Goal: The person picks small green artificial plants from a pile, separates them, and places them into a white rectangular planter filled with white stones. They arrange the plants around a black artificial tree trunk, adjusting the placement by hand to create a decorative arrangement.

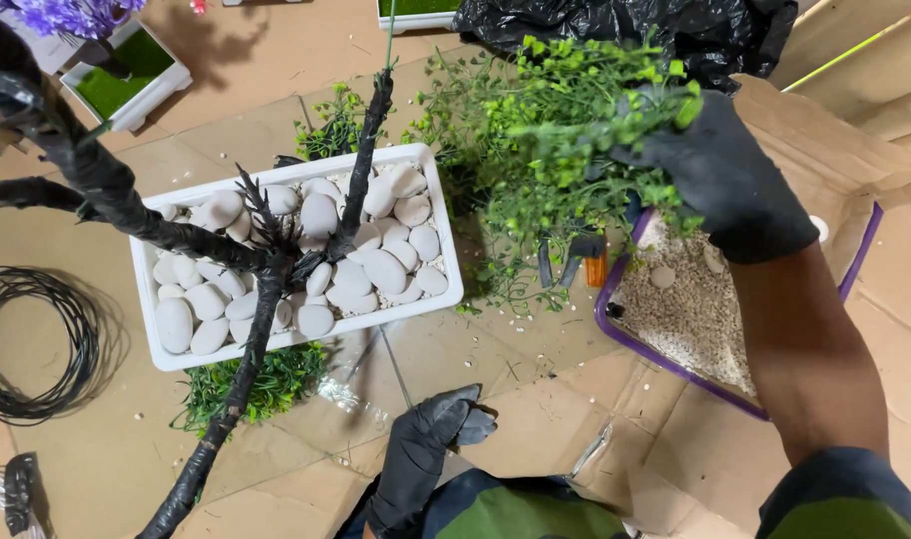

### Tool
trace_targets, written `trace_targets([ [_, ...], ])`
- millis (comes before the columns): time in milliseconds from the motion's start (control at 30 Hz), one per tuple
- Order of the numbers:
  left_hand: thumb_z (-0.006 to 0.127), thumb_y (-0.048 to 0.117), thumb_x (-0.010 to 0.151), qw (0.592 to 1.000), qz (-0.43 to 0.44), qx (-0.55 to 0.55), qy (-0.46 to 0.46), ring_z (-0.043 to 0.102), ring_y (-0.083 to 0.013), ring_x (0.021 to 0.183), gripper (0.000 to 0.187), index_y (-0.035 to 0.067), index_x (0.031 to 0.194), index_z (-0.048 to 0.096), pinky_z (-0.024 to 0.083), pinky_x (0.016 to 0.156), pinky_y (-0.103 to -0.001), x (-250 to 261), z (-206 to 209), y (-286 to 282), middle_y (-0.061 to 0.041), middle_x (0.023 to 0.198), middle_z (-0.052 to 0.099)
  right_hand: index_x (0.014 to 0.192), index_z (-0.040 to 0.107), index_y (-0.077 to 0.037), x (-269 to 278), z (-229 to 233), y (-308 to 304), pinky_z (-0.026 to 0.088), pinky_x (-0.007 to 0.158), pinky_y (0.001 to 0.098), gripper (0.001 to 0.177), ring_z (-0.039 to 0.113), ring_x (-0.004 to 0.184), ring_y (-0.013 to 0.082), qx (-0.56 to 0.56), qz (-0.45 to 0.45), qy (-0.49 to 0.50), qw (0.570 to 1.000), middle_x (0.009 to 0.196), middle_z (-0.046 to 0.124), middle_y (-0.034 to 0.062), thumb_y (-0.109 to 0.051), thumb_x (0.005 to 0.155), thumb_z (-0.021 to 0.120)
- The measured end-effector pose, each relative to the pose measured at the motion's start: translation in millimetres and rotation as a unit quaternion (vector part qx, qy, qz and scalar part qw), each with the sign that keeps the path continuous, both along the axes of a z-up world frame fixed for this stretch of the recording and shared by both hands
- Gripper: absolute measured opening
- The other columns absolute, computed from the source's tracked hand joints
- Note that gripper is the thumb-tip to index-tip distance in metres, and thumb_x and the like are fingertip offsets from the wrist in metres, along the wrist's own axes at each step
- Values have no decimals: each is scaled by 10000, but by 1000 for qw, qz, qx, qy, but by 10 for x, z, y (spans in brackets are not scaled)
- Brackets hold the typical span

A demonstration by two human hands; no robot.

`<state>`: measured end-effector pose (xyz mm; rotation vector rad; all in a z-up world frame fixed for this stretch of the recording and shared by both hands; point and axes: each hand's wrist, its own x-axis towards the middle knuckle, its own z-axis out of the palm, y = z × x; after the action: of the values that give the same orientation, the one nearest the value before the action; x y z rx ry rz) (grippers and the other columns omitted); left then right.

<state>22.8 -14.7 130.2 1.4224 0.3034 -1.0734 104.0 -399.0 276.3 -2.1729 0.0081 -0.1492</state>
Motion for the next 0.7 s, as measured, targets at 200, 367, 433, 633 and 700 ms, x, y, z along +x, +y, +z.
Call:
trace_targets([
  [200,665,258,907,997,30,-78,1,827,-340,918,512,-66,1301,703,701,848,-380,-110,-394,51,-268,999,830,1491,502,24,259,26,93,444,732,509,695,625,718,297,-163,-201,269,928,1021,707,250,-404,983,705],
  [367,664,285,902,992,7,-114,45,807,-382,961,598,-68,1383,610,690,875,-419,-187,-1060,140,-297,1064,797,1276,729,-151,167,-289,-322,490,847,508,484,668,1072,367,-264,-206,167,927,1172,732,166,-383,861,821],
  [433,663,325,901,988,-23,-134,74,795,-391,984,677,-49,1451,539,678,881,-428,-201,-1323,167,-297,1109,779,1381,694,-151,128,-168,-341,481,949,501,609,640,1186,385,-274,-224,166,920,1281,704,182,-373,833,841],
  [633,598,445,910,994,-81,-46,61,832,-291,925,667,73,1464,602,569,490,-264,-118,-859,113,-189,1088,835,1405,690,-102,-76,89,-293,507,885,402,560,709,1017,237,-248,-220,54,942,1204,748,110,-256,886,831],
  [700,616,373,915,999,-30,9,-10,846,-242,891,509,76,1297,773,542,546,-257,-55,-265,34,-138,984,880,1417,688,25,-183,14,-331,528,1004,493,392,680,1155,389,-288,-129,-184,931,1297,687,242,25,1025,714],
])
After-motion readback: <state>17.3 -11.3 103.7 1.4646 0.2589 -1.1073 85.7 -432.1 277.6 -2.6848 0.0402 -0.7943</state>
